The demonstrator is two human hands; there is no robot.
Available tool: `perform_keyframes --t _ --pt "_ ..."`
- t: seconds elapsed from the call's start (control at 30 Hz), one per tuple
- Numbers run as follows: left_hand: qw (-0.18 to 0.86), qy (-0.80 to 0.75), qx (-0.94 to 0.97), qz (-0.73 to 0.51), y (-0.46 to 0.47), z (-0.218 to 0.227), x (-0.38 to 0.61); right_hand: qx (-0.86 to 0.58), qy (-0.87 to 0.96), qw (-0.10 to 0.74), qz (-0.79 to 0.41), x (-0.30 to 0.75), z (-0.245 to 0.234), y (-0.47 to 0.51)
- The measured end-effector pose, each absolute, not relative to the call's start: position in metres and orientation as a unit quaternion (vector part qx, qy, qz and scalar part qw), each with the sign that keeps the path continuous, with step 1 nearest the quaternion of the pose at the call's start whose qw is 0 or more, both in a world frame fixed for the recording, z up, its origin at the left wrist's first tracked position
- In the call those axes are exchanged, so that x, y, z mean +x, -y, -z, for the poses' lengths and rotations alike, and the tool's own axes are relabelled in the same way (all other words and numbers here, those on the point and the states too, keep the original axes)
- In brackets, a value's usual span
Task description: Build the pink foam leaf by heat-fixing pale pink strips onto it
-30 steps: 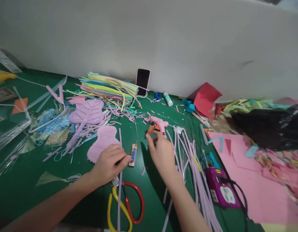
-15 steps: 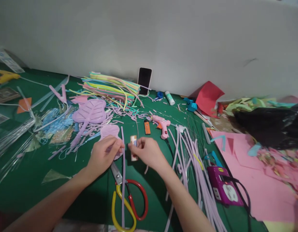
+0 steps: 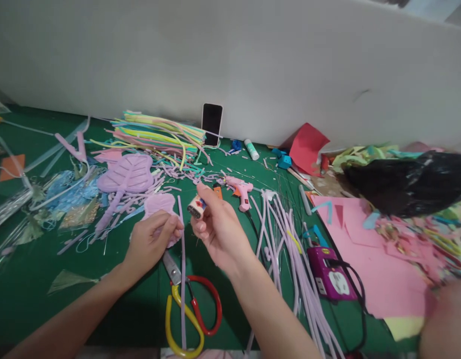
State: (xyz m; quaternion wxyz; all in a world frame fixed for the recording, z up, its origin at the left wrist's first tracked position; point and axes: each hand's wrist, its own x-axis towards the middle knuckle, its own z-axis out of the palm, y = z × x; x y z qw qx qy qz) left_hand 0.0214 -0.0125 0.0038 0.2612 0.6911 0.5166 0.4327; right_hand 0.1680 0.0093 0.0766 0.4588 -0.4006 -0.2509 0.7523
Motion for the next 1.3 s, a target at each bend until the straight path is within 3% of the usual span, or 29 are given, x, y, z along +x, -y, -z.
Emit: perform_keyframes --t 0.23,0.6,0.93,1.13,1.3 --pt "0.255 -0.512 0.697 -0.432 0.013 -0.002 0.021 -0.388 0.279 0.475 -0.739 0.167 -0.07 -0.013" --pt "0.239 -0.501 0.71 -0.432 0.012 -0.004 0.021 -0.269 0.322 0.515 -0.747 0.174 -0.105 -0.02" --pt "0.233 -0.504 0.721 -0.414 0.011 -0.002 0.02 -0.056 0.068 0.45 -0.889 0.162 -0.1 -0.017" --pt "0.244 -0.505 0.721 -0.408 0.012 0.001 0.018 -0.035 0.005 0.452 -0.891 0.158 -0.095 -0.018" --pt "0.241 -0.501 0.723 -0.411 0.012 0.0 0.019 -0.072 0.063 0.459 -0.883 0.159 -0.094 -0.019"
